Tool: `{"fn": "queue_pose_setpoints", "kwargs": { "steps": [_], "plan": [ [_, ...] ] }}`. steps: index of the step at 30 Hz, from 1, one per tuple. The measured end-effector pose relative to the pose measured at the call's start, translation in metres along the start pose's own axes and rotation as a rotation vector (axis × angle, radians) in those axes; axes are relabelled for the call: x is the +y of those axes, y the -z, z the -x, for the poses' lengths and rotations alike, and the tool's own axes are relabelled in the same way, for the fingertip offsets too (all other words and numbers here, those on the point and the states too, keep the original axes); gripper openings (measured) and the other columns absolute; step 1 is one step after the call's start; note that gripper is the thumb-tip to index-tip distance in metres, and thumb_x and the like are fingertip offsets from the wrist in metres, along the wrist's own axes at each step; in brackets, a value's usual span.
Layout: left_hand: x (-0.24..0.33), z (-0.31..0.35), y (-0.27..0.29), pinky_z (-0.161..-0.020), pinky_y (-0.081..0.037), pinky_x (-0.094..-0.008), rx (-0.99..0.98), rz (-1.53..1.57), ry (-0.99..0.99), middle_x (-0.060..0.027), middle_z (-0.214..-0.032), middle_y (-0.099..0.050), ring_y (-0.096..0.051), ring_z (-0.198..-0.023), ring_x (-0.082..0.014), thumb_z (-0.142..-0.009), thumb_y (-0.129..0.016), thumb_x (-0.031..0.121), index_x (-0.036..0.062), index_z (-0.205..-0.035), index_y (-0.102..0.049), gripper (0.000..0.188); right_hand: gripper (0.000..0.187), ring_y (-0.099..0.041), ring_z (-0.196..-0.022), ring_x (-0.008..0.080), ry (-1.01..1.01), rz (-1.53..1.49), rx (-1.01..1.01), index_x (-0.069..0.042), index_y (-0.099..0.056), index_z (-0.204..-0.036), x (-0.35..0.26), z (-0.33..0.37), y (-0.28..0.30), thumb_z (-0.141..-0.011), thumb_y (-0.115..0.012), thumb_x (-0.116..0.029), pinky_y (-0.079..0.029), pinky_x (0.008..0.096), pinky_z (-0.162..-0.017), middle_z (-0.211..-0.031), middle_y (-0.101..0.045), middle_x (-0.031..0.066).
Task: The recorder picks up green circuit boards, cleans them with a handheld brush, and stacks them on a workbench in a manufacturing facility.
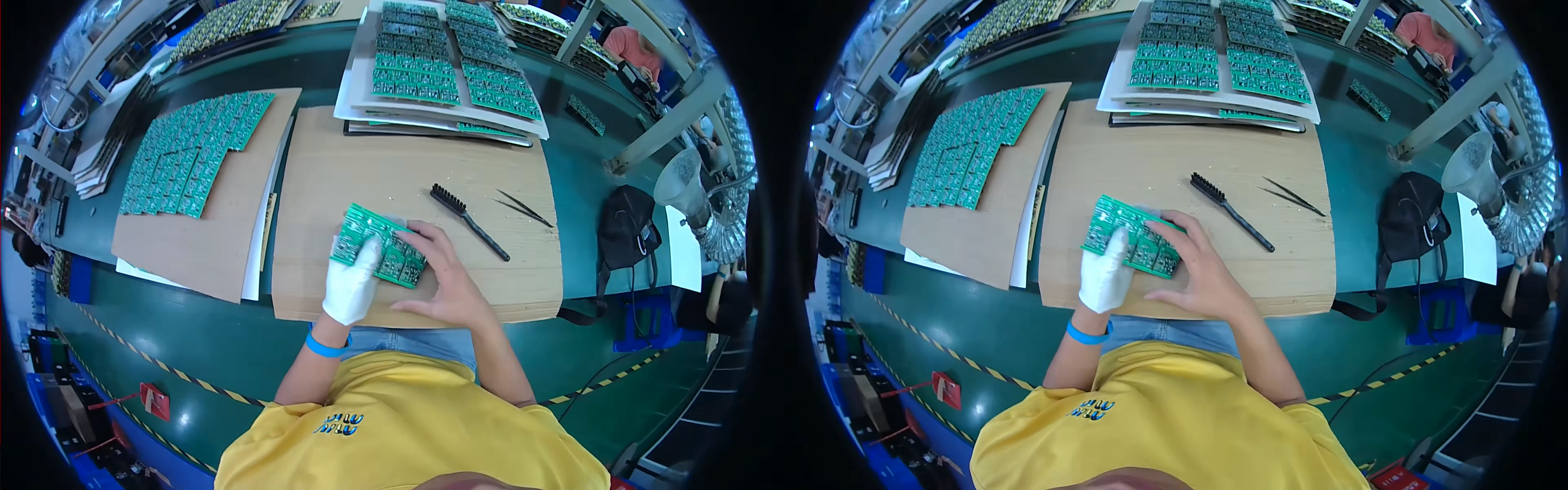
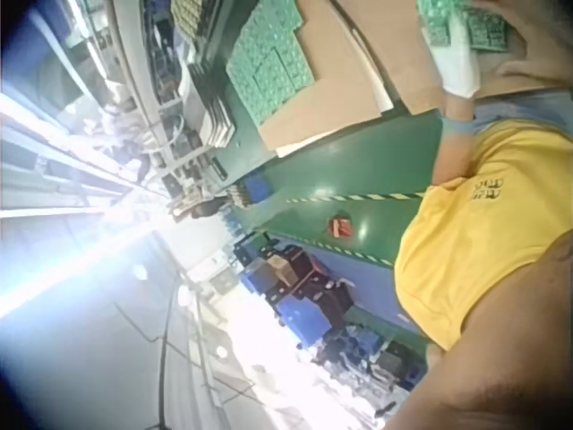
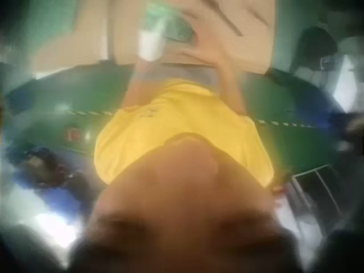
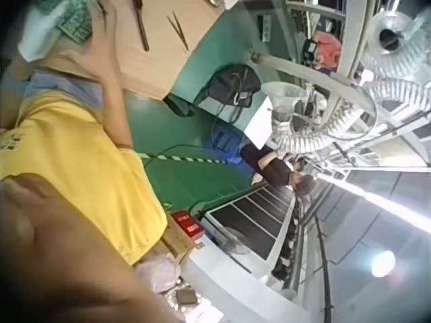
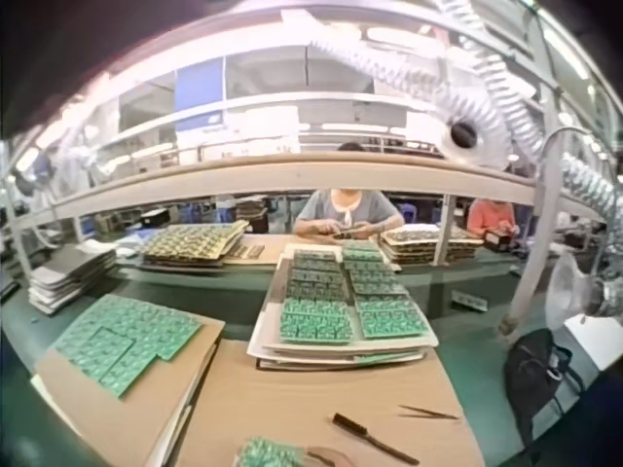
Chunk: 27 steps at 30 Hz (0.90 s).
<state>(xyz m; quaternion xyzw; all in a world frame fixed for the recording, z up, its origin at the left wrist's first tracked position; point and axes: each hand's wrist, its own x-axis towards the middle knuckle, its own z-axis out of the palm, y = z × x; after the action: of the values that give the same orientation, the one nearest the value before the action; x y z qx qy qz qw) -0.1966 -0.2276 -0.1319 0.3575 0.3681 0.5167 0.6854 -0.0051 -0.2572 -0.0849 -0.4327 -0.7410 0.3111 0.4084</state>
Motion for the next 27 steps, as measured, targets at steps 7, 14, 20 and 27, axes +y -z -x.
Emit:
{"fn": "queue_pose_setpoints", "kwargs": {
  "steps": [7, 14, 20, 27],
  "plan": [
    [0.074, 0.028, -0.077, -0.093, -0.054, -0.0369, -0.122, -0.601, -0.202, -0.0132, -0.116, -0.068, -0.067, -0.110, -0.0229, -0.095, -0.072, 0.016, 0.0008, -0.129, -0.059, 0.040, 0.080, -0.054, -0.128, 0.0332, 0.079, -0.178, 0.197, -0.005, -0.041, -0.150, 0.017, 0.020, 0.000, -0.081, -0.080, -0.012, -0.044, 0.0429, -0.109, -0.141, -0.049, 0.0173],
    [0.135, -0.099, -0.102, -0.091, -0.054, -0.0398, -0.244, -1.188, -0.810, -0.0178, -0.114, -0.071, -0.069, -0.104, -0.0362, -0.086, -0.080, 0.024, 0.0021, -0.117, -0.070, 0.039, 0.068, -0.058, -0.111, 0.0229, -0.080, -0.714, 0.375, 0.000, -0.030, -0.154, 0.024, 0.024, -0.007, -0.099, -0.061, -0.023, -0.051, 0.0363, -0.091, -0.131, -0.054, 0.0149],
    [0.134, -0.214, -0.109, -0.108, -0.043, -0.0467, -0.390, -1.776, -1.113, -0.0171, -0.139, -0.060, -0.056, -0.127, -0.0382, -0.091, -0.071, 0.045, 0.0086, -0.133, -0.066, 0.056, 0.061, -0.061, -0.095, 0.0177, -0.168, -0.764, 0.392, 0.000, -0.028, -0.154, 0.031, 0.024, -0.002, -0.107, -0.047, -0.035, -0.054, 0.0329, -0.074, -0.125, -0.057, 0.0145],
    [0.134, -0.250, -0.113, -0.113, -0.041, -0.0469, -0.516, -1.945, -0.842, -0.0221, -0.149, -0.051, -0.050, -0.134, -0.0435, -0.092, -0.070, 0.044, 0.0106, -0.141, -0.060, 0.060, 0.061, -0.060, -0.098, 0.0180, -0.182, -0.780, 0.341, 0.000, -0.029, -0.154, 0.029, 0.024, 0.001, -0.107, -0.048, -0.033, -0.055, 0.0325, -0.076, -0.125, -0.057, 0.0147]
  ]
}}
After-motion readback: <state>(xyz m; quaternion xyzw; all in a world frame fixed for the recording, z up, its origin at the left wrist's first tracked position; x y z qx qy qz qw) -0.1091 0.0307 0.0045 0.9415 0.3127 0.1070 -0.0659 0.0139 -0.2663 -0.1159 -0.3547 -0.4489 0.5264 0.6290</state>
